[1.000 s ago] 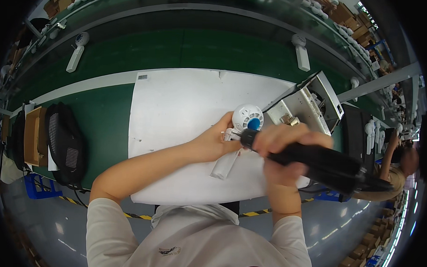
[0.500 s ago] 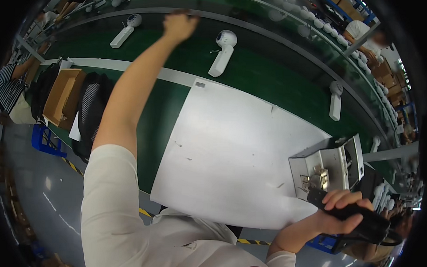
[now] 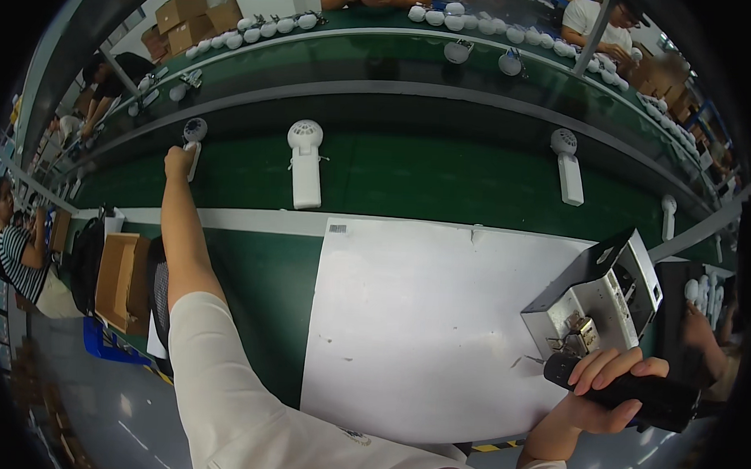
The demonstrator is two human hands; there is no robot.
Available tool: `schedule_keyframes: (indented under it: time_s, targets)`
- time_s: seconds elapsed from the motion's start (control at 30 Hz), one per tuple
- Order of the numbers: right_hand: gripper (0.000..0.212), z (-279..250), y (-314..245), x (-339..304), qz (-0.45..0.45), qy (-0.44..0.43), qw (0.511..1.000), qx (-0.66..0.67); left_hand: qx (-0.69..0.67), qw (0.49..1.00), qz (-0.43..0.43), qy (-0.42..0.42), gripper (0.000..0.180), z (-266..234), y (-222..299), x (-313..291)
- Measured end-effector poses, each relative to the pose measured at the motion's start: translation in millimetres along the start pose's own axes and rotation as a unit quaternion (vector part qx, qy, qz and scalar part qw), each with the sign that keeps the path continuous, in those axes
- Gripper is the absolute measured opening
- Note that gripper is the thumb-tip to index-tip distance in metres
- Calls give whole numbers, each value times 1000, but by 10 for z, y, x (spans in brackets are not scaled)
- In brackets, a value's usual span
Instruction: Assembling the components of a handheld fan using an electric screwdriver at a production station.
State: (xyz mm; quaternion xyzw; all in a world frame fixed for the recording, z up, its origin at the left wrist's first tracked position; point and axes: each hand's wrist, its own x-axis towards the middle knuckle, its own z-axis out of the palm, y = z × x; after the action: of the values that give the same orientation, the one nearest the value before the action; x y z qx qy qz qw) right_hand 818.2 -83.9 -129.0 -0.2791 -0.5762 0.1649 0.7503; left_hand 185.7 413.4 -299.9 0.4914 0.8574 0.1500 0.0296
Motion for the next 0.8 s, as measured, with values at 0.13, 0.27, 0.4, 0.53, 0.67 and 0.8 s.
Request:
schedule_keyframes:
  time_s: [0.13, 0.27, 0.4, 0.53, 0.67, 0.8]
  targets:
    - [41, 61, -31, -13, 47, 48, 997, 47, 34, 997, 74, -11, 66, -431, -546, 191]
    - [46, 119, -135, -45, 83, 80, 993, 24, 4, 997, 67, 33, 69, -370, -161, -120]
    - [44, 122, -114, -22, 69, 82, 994, 32, -549, 826, 65, -111, 53, -730, 468, -787]
    - [36, 116, -186, -17, 7, 46, 997, 61, -677, 694, 143, -200, 40, -1423, 1443, -2241]
    - [49, 7, -305, -69, -6, 66, 991, 113, -698, 618, 143, -332, 32, -1473, 2124, -3642]
    - [43, -66, -311, -88, -38, 38, 992, 112, -674, 537, 87, -500, 39, -1162, 2219, -5280]
